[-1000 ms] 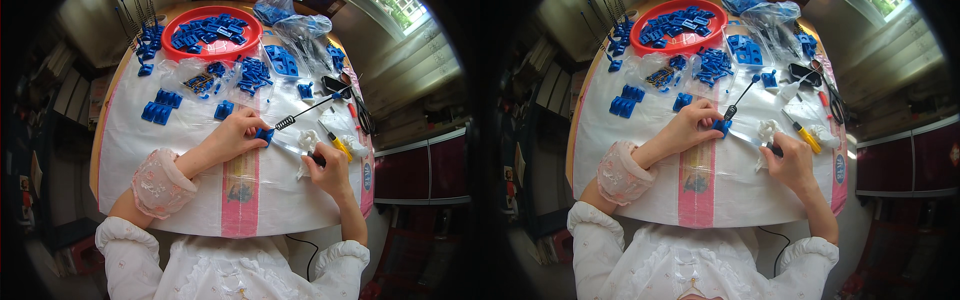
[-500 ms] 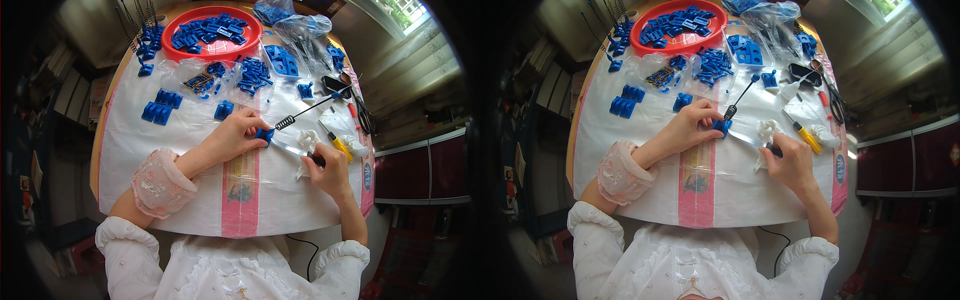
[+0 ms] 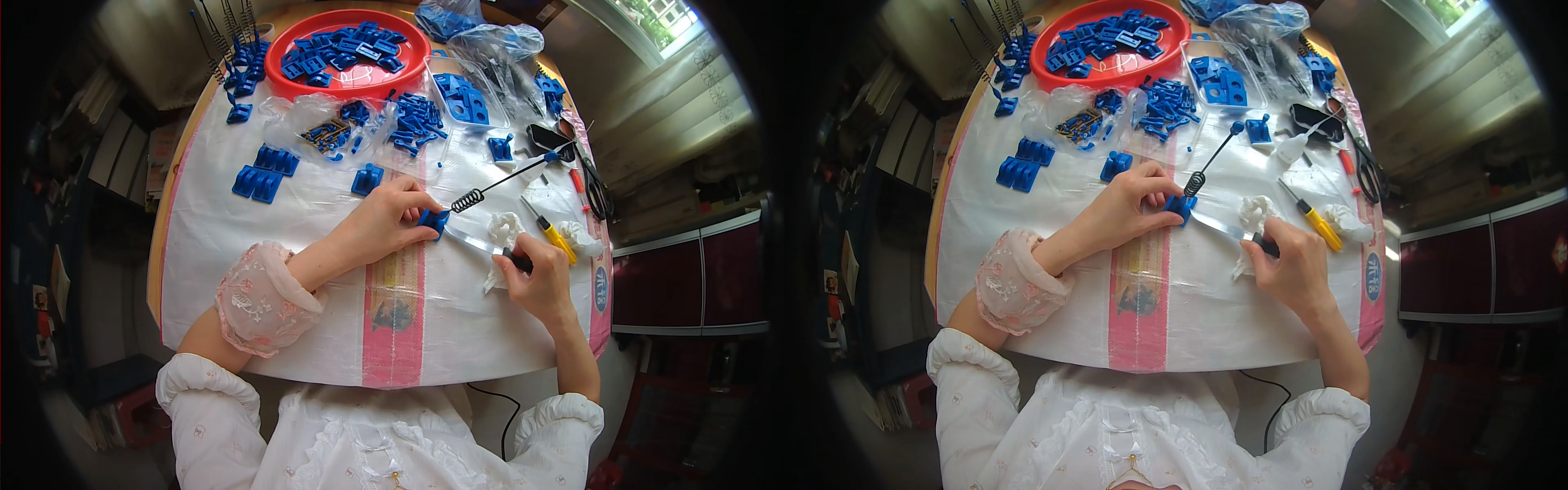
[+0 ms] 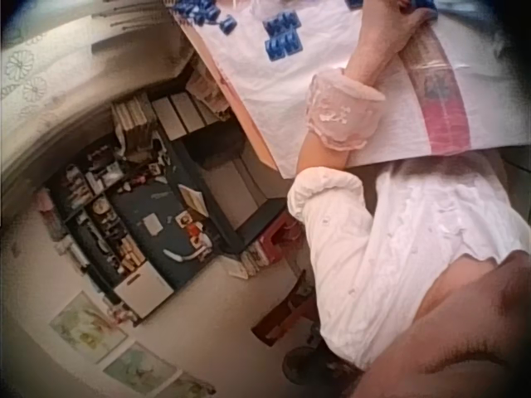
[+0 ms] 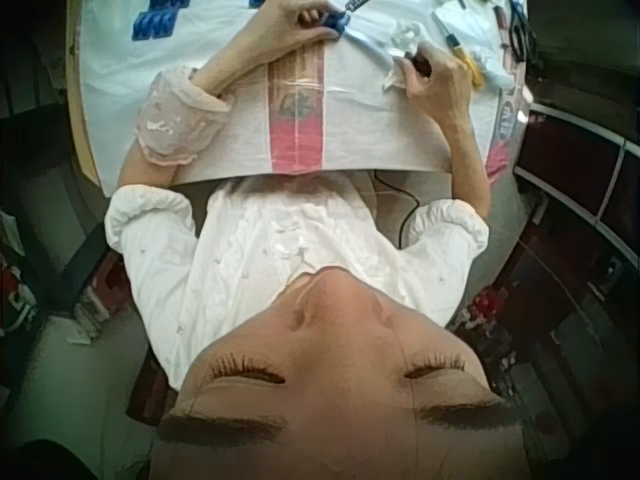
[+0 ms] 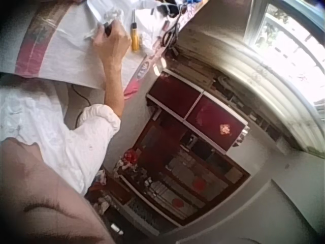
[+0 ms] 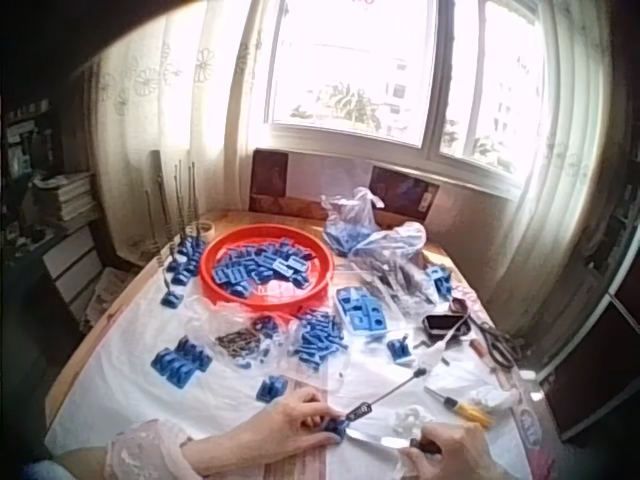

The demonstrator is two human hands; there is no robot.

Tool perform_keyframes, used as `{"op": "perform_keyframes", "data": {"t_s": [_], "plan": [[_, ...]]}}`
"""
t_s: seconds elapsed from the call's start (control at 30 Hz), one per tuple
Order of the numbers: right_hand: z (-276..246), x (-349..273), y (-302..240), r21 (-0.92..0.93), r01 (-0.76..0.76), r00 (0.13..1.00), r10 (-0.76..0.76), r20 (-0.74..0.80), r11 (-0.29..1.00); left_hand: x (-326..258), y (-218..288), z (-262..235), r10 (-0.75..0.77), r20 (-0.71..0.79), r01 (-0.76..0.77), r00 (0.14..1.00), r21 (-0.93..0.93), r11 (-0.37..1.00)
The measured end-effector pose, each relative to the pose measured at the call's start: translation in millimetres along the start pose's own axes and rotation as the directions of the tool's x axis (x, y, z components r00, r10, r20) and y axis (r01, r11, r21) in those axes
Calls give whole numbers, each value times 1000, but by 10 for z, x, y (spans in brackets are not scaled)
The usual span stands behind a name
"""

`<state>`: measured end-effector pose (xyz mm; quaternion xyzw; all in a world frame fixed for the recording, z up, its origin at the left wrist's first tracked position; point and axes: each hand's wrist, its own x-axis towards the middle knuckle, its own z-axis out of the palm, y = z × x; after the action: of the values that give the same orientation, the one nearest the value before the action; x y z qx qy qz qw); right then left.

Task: The recorder is manually assembling a lighting fixture component using blue plastic pieces, a metal spring, and a soldering iron.

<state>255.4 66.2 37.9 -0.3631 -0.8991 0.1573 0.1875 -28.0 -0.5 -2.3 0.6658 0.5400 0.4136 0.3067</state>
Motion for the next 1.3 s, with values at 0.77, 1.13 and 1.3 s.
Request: {"op": "perform_keyframes", "data": {"t_s": [0.77, 1.13, 1.3], "plan": [[40, -73, 30, 7, -6, 999, 6, -44, 1000, -1, 7, -3, -9, 3, 9, 1000, -7, 1000], [-42, -16, -74, -41, 34, 999, -35, -15, 999, -4, -3, -3, 0, -5, 0, 1000, -26, 1000], [-85, 27, -103, -62, 57, 998, -57, 2, 996, -3, 4, -6, -8, 0, 8, 1000, -8, 1000]]}}
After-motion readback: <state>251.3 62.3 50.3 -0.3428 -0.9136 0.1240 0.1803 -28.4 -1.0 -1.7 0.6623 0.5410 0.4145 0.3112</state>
